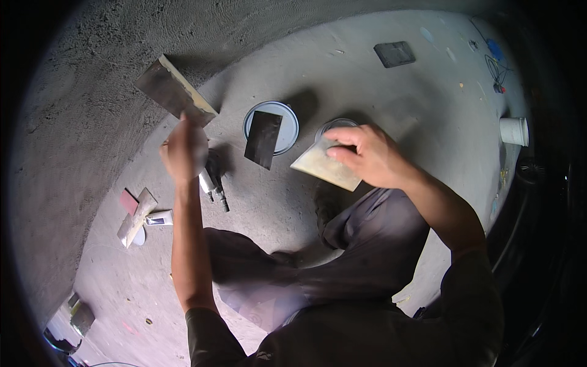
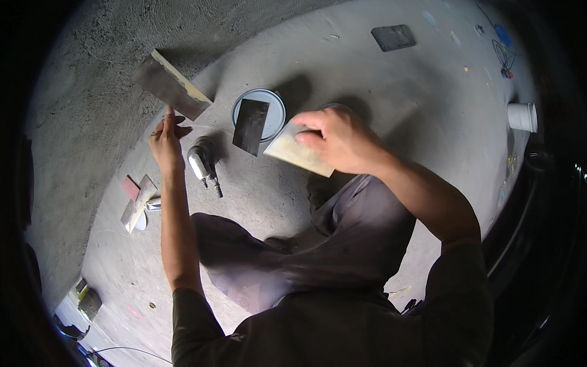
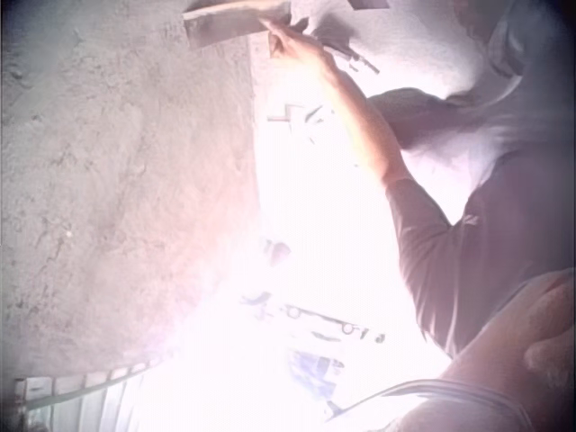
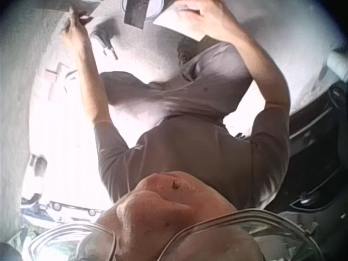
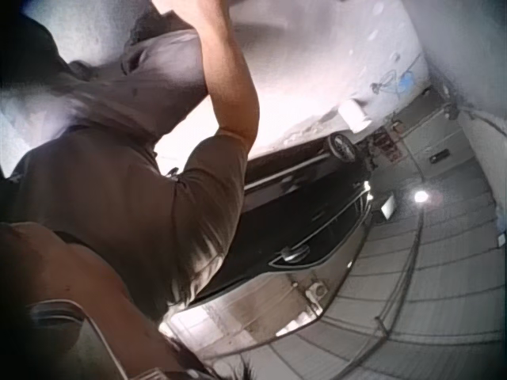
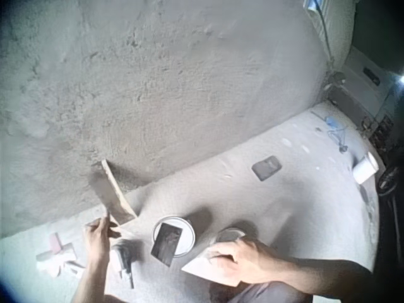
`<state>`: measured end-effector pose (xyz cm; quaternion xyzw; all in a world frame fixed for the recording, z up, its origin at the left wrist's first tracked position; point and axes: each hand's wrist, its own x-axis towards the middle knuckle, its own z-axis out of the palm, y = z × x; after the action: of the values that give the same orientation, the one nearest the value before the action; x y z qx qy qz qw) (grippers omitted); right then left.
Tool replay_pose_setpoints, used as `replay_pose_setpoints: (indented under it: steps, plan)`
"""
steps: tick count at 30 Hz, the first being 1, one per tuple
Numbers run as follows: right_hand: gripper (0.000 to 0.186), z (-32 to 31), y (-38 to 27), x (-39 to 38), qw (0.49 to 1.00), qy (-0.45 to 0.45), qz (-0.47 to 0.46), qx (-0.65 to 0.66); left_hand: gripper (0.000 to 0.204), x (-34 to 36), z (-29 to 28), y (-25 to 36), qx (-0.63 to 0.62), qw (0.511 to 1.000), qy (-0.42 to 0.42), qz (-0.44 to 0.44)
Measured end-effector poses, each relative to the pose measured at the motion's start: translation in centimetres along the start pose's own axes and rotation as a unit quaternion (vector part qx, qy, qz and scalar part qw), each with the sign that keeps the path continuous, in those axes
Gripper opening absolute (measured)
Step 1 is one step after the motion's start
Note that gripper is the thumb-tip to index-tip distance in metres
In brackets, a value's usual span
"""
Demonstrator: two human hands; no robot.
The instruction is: The person mixes yellow body filler with a hardener, then uses a metal spreader to apply the filler to a damaged area on a car hood and later to a detached front bumper. The person smooths the filler with the spreader and a sanding block, then walks to another part of the garage to continue working on the bumper.
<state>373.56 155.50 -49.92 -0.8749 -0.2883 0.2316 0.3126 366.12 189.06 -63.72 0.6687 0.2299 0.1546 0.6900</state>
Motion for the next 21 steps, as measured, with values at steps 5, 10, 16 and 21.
replay_pose_setpoints:
  steps: [5,10,16,21]
  plan:
    - [0.017,-4.0,12.5,-2.4,0.980,0.074,0.135,-0.123,0.066,2.0,0.9,-10.8,0.367,0.918,-0.073,0.130]
    - [0.025,1.1,23.5,-13.3,0.950,-0.241,0.192,-0.041,0.076,-1.3,5.0,-13.8,0.343,0.928,-0.147,0.018]
    - [0.035,2.1,25.8,-21.9,0.814,-0.089,0.378,0.432,0.055,-0.9,2.2,-9.2,0.280,0.897,-0.242,0.242]
    - [0.036,5.6,25.5,-15.0,0.943,-0.080,0.293,0.140,0.056,-5.4,4.3,-4.5,0.198,0.959,-0.186,0.073]
